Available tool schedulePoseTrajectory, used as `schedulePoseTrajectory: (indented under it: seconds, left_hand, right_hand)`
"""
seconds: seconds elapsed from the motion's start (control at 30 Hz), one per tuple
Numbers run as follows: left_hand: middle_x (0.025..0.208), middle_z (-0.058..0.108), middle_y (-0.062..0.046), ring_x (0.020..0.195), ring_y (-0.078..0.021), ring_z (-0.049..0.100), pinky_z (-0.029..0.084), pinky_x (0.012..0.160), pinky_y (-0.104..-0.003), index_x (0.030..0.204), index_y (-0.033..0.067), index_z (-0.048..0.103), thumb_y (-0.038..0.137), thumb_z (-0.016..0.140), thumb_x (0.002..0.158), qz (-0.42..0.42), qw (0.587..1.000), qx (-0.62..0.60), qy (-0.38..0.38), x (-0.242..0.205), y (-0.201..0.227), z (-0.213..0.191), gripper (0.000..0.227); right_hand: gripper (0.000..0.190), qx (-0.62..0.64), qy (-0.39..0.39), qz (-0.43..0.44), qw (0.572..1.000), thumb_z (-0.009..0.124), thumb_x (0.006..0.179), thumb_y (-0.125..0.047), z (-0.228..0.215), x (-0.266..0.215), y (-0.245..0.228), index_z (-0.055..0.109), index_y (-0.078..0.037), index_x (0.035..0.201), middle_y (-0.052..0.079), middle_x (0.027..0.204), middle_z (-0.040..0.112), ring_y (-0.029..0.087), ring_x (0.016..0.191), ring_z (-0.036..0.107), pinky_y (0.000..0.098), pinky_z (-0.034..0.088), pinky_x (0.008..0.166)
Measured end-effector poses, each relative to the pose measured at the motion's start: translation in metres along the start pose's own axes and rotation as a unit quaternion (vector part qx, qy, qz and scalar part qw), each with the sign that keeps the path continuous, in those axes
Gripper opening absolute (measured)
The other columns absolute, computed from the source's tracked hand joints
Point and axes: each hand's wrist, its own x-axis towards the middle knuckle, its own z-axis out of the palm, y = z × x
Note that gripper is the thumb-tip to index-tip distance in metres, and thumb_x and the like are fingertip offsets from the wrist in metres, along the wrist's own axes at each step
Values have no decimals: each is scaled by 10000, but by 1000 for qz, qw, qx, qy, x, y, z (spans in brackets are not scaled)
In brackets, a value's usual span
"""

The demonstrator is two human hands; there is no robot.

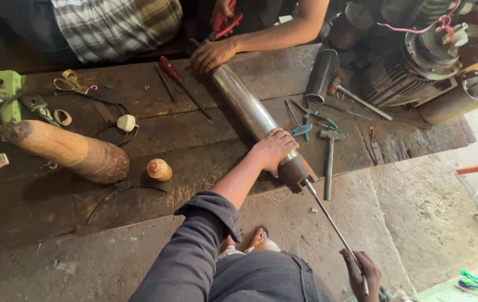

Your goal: The person uses a metal rod and a hammer to work on the end of a large metal cylinder held by a coworker. The person repeatedly inserts the rod and strikes it with the hammer while the coworker stabilizes the cylinder.

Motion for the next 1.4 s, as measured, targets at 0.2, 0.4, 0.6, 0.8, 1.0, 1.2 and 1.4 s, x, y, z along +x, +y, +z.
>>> schedulePoseTrajectory:
  seconds: [0.2, 0.4, 0.6, 0.8, 1.0, 1.2, 1.4]
  left_hand:
    - [1334, 576, -63, 1379, -288, 436, 250, 1222, -467, 1320, 119, 586, 331, 963, 358, -5, 1000, 7, 13, -3, -1, 3, 1055]
    - [1341, 566, -61, 1390, -280, 425, 225, 1232, -473, 1338, 111, 566, 338, 966, 374, -5, 1000, 7, 1, -4, 0, 5, 1068]
    - [1357, 557, -63, 1396, -282, 414, 223, 1231, -465, 1361, 111, 554, 354, 973, 374, -12, 1000, 20, -14, -2, 1, 3, 1100]
    - [1362, 561, -60, 1394, -281, 423, 239, 1238, -454, 1357, 110, 562, 360, 973, 378, -12, 1000, 19, -13, -3, 1, -1, 1091]
    - [1350, 565, -64, 1386, -286, 422, 239, 1230, -465, 1350, 108, 564, 356, 974, 376, -7, 1000, 13, -14, -2, 0, 0, 1085]
    - [1347, 569, -51, 1387, -277, 425, 236, 1227, -475, 1345, 112, 565, 352, 970, 368, -3, 1000, 7, -11, -3, -1, 2, 1084]
    - [1342, 567, -56, 1382, -279, 425, 242, 1224, -465, 1345, 119, 563, 353, 969, 376, -8, 1000, 14, -15, -3, 0, 3, 1076]
  right_hand:
    - [231, -6, 3, -5, 1000, 691, 948, -290, 3, -5, 5, 802, -89, 967, 83, 824, 711, 199, 735, 699, 307, 503, 702]
    - [241, 2, -2, 6, 1000, 691, 946, -301, 3, -3, 1, 802, -90, 983, 77, 820, 706, 190, 707, 686, 304, 496, 683]
    - [238, 1, -7, 3, 1000, 694, 944, -295, 2, -2, 9, 805, -88, 987, 70, 822, 715, 175, 719, 692, 293, 497, 691]
    - [245, 2, -5, 17, 1000, 700, 948, -306, 5, -3, 10, 807, -90, 993, 72, 823, 716, 181, 722, 693, 298, 498, 696]
    - [251, -3, -1, 17, 1000, 697, 946, -313, 4, -4, 5, 811, -94, 990, 70, 835, 731, 177, 753, 711, 297, 509, 710]
    - [248, -12, -6, 6, 1000, 696, 944, -314, 3, -4, 4, 813, -98, 985, 67, 840, 733, 181, 774, 720, 300, 518, 734]
    - [241, -10, -13, 21, 1000, 697, 944, -304, 3, -4, 7, 815, -100, 995, 74, 836, 731, 188, 762, 717, 300, 517, 729]
